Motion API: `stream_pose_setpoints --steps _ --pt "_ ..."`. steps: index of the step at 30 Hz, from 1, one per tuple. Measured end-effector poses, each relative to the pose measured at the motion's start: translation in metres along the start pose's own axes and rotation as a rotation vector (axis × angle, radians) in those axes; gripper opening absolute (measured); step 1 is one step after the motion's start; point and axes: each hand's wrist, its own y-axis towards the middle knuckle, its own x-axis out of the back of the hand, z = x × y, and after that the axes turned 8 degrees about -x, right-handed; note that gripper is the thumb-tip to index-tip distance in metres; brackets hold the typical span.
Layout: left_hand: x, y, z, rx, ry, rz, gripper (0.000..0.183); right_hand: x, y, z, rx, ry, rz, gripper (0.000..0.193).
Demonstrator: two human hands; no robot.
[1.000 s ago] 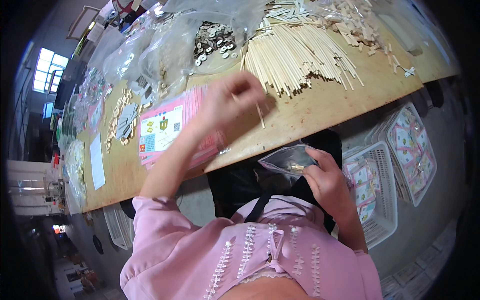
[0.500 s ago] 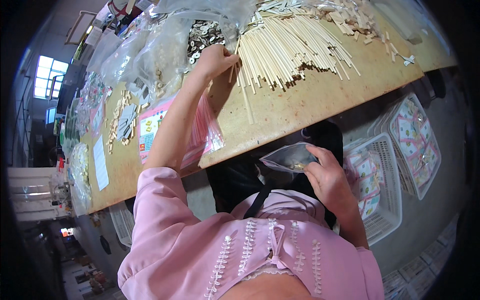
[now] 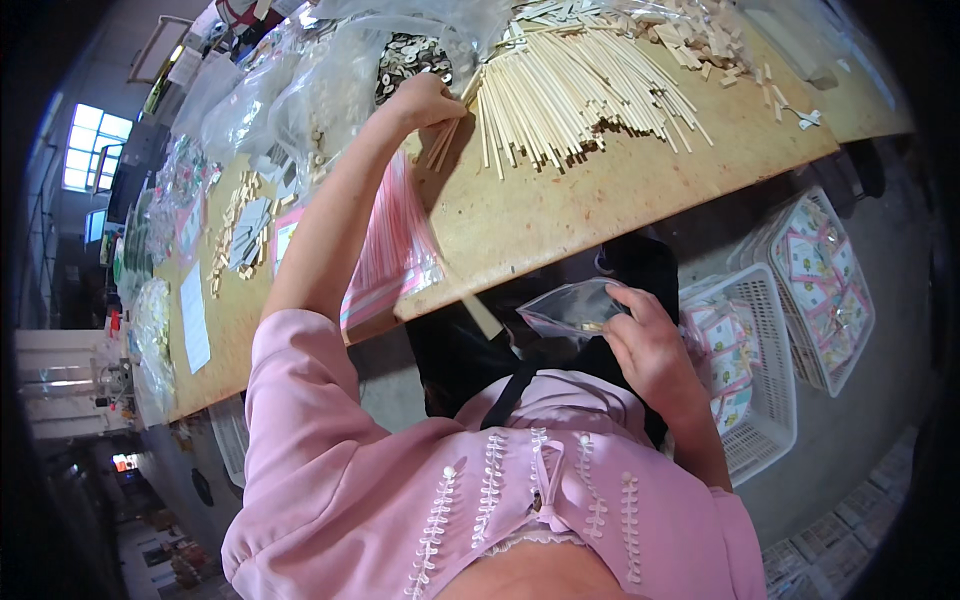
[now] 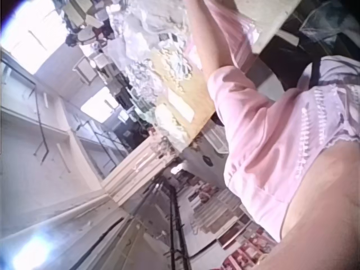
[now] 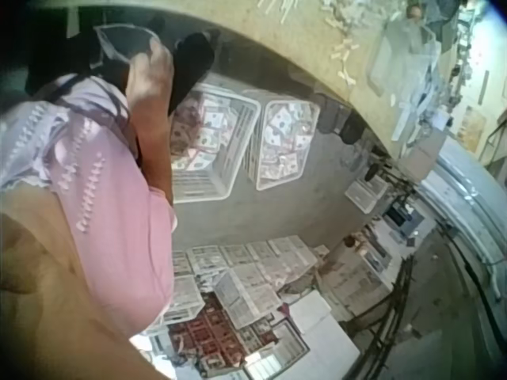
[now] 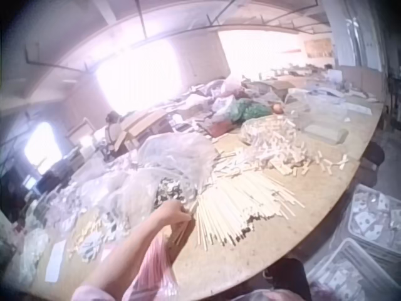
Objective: The person repeatedly picks small wooden pieces, sticks, and flat components from a table and places them into small clear plastic bags. The person then seals each bag and sets it aside. The process is repeated continuously throughout the clip.
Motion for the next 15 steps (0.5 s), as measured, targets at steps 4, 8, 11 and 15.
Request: stream_pose_setpoints --steps 4,8,11,15 --pt "0.013 -0.029 0.005 -0.088 -0.39 -0.062 0.03 0.002 0.001 0.004 -0.024 0.014 -0.009 0.01" --pt "0.024 -0.087 -0.014 -0.362 -0.729 -0.205 0.021 -0.001 0.007 0.006 0.009 -0.022 -0.002 0.007" --pt "0.01 -0.138 -0.038 -0.426 -0.814 -0.348 0.017 -0.007 0.014 0.012 0.057 -0.036 0.022 0.007" --pt "-0.04 -0.217 -0.111 -0.525 -0.934 -0.345 0.011 -0.012 0.024 0.022 0.116 -0.008 0.051 0.009"
